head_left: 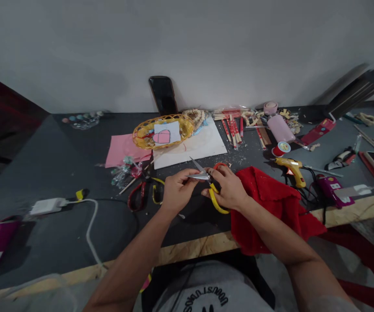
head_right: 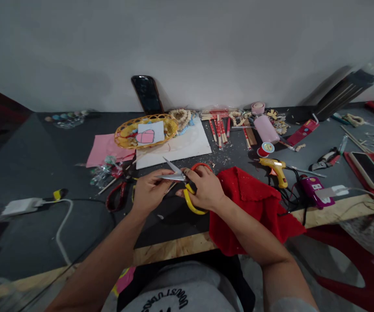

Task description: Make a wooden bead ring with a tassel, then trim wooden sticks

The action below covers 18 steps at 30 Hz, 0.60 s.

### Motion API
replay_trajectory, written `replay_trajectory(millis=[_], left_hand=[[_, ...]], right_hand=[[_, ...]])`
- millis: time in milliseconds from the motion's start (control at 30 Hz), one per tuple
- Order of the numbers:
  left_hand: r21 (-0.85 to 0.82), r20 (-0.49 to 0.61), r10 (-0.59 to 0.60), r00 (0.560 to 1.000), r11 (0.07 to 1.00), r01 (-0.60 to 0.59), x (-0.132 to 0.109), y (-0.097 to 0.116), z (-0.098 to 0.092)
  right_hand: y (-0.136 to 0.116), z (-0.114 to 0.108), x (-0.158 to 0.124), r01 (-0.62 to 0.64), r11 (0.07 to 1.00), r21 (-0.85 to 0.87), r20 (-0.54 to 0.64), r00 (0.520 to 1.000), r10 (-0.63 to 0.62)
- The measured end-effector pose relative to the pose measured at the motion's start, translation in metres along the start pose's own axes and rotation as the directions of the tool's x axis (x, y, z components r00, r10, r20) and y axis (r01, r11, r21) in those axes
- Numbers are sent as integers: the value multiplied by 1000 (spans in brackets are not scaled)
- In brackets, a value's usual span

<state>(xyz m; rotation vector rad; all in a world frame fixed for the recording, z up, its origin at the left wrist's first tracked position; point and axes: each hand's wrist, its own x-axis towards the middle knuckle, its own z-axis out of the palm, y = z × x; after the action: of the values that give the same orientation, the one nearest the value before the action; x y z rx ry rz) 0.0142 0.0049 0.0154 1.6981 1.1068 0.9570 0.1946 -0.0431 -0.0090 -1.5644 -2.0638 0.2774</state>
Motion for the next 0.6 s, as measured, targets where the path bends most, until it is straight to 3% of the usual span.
replay_trajectory(millis=[200,600], left_hand=[[-42,89,-24,996,999,28,2,-1,-2],[-93,25,5,1000,996,-3,0,-2,-1]], right_hand=[[1,4,0,40,998,45,-15,999,-40],[-3,3,-1,38,989,142,35,998,-43]])
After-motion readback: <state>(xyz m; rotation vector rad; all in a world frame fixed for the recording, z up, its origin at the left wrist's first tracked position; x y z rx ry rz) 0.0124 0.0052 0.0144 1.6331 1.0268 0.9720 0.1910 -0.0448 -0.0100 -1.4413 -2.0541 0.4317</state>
